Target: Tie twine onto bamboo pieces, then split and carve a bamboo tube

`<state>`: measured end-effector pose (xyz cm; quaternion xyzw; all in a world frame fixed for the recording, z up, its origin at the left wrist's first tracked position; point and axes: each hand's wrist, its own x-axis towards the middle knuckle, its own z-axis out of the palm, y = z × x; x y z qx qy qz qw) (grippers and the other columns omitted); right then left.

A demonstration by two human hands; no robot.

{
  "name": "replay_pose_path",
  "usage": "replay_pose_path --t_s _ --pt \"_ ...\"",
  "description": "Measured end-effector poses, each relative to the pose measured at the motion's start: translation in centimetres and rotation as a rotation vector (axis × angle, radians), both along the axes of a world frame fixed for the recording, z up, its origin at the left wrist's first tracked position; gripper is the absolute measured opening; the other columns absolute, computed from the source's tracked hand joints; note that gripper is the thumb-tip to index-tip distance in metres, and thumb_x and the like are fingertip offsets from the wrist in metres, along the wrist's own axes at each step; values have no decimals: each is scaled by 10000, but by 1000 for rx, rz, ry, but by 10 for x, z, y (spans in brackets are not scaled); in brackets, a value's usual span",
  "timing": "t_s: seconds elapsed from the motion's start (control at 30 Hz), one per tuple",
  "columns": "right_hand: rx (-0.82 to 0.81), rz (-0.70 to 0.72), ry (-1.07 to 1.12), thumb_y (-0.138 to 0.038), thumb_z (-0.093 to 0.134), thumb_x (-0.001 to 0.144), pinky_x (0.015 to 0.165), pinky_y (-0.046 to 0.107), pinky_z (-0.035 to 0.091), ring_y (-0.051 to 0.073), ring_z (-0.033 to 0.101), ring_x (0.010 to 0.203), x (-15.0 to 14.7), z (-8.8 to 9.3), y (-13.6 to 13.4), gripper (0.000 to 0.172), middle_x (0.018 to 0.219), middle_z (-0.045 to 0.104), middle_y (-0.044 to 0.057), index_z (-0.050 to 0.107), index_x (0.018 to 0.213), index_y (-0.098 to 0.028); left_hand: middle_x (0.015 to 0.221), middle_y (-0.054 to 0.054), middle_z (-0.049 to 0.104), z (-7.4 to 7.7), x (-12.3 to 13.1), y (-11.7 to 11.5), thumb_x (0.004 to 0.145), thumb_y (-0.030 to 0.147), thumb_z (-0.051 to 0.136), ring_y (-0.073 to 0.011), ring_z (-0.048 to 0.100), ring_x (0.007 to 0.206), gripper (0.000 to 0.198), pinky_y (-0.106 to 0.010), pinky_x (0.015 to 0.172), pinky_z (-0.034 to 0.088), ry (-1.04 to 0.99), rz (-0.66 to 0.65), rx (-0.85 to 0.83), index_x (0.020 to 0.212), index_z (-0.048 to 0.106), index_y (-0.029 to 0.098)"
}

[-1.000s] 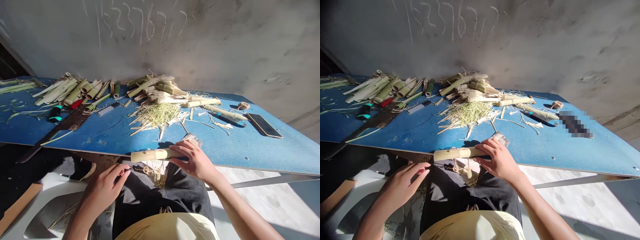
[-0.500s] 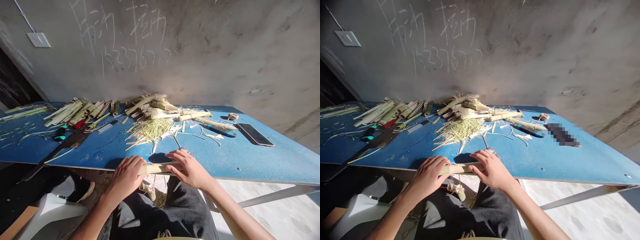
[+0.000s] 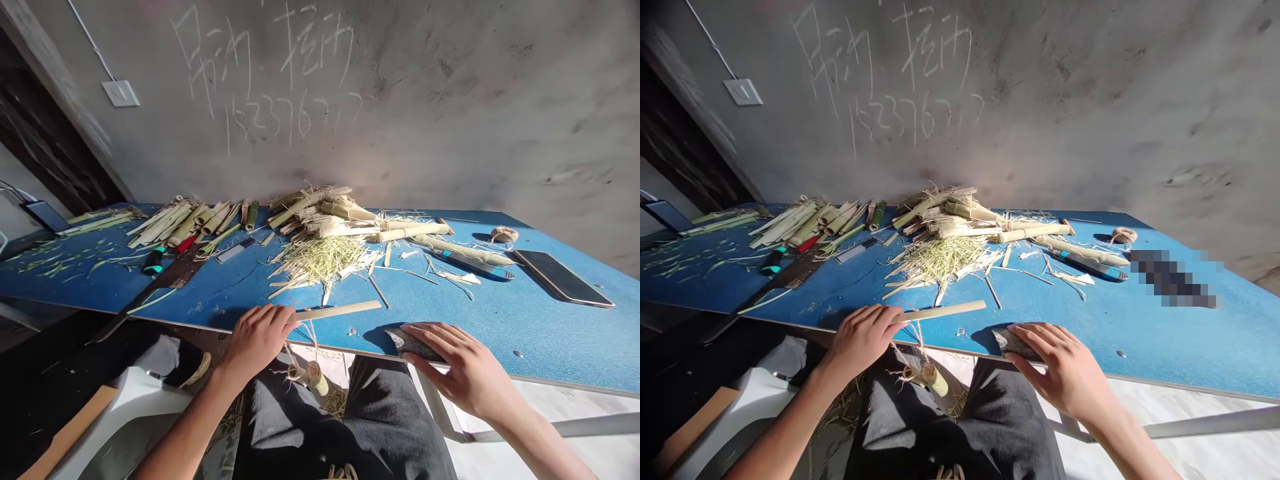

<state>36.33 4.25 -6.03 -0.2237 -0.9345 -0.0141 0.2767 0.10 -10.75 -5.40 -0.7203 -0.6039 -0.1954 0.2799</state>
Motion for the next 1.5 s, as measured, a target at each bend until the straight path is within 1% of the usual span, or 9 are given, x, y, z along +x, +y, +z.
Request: replay_pose_path --t_s 0.17,0.33,0.5,0.77,0.9,1.1,1.23,1.33,1.5 --pt "69 -281 52 -519 521 1073 801 447 620 302 768 984 6 -4 15 408 1122 800 97 731 1212 -199 816 -26 730 4 1 17 1078 320 562 -219 675 755 154 -354 711 407 -39 13 -3 1028 648 202" --pt "34 -200 -41 -506 466 1095 975 488 599 311 732 1169 4 -9 22 446 1295 763 84 713 1316 -209 1017 -34 775 6 0 27 1067 298 566 -250 695 960 132 -396 813 435 -176 8 -164 1078 671 217" --pt "31 -219 -40 -458 469 1103 1038 494 581 313 692 1244 5 -7 17 430 1334 741 106 705 1333 -181 1202 -64 772 -1 0 17 1098 285 477 -262 681 1103 260 -432 917 444 -195 -82 -214 1272 652 204" --pt "77 -192 -2 -396 530 1089 1039 545 562 336 695 1211 -2 -2 14 358 1304 735 156 693 1294 -152 1256 -40 752 -1 -9 10 1033 203 585 -242 678 1166 173 -419 992 463 -381 -198 -334 1169 686 239" --pt "72 -98 -7 -377 567 1069 1073 520 539 322 672 1246 3 1 8 369 1338 716 143 650 1372 -183 1279 -58 733 1 -18 15 982 201 637 -256 656 1239 216 -429 1056 479 -473 -208 -394 1186 694 242" --pt "17 -32 -97 -383 645 1036 1040 469 563 296 678 1249 17 -1 -4 479 1389 700 131 584 1471 -194 1321 -63 707 0 -18 18 949 205 597 -270 628 1284 264 -468 1129 461 -590 -207 -420 1191 694 248" --pt "75 9 -60 -234 672 1014 988 414 581 258 719 1183 31 -4 -9 415 1310 752 84 633 1428 -241 1294 -54 709 3 -16 20 881 168 633 -263 646 1247 275 -447 1110 479 -677 -204 -423 1130 705 257" --pt "119 63 -10 -123 614 1004 893 382 594 239 758 1064 39 0 -14 485 1213 787 47 634 1456 -299 1273 -53 716 3 -12 21 860 144 660 -265 655 1227 286 -460 1099 473 -686 -195 -383 1119 701 259" --pt "274 -170 228 -76 673 947 818 449 550 306 720 901 19 16 -15 722 1119 749 48 544 1559 -437 1191 -34 741 0 10 26 862 134 707 -258 668 1157 236 -480 1093 459 -677 -138 -341 1060 706 263"
